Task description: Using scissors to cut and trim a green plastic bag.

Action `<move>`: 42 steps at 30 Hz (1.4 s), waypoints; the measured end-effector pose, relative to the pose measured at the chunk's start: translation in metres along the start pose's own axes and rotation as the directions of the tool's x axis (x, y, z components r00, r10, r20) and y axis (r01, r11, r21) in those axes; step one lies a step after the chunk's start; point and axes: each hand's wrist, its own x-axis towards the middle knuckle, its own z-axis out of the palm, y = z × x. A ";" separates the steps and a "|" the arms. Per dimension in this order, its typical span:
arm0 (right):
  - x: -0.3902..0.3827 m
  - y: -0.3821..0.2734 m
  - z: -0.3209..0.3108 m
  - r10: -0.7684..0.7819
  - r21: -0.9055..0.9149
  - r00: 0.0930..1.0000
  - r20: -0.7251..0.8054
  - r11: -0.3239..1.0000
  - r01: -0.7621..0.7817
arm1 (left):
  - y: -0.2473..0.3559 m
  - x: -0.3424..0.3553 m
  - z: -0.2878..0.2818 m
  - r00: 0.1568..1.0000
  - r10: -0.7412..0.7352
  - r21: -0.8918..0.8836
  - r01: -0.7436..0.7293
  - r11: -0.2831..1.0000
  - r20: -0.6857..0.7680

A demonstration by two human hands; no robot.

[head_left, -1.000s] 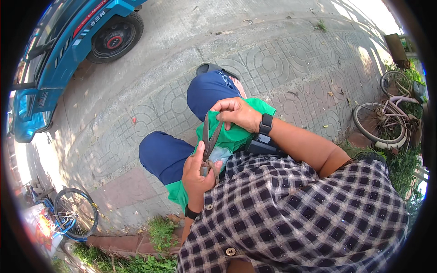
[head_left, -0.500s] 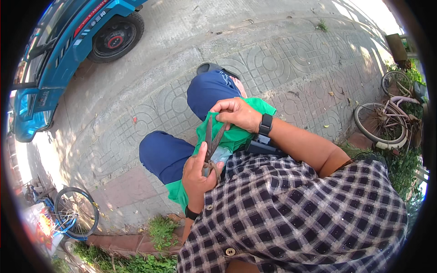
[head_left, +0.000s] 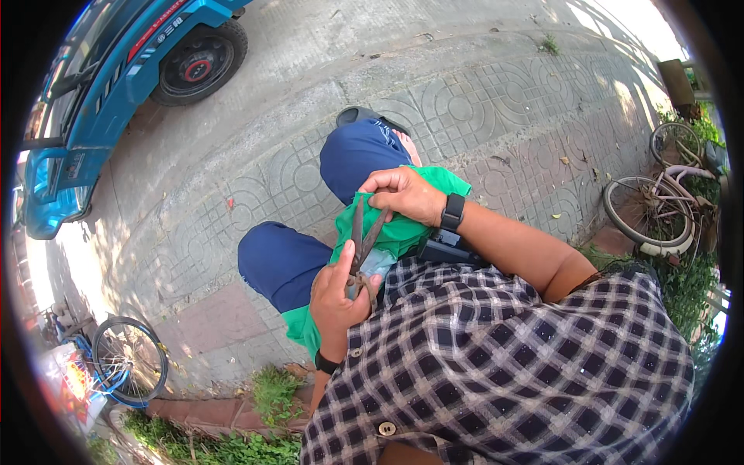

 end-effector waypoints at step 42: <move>0.000 0.000 -0.001 -0.001 0.006 1.000 0.004 1.000 0.001 | 0.003 -0.001 0.000 0.999 -0.044 0.015 0.044 0.999 -0.027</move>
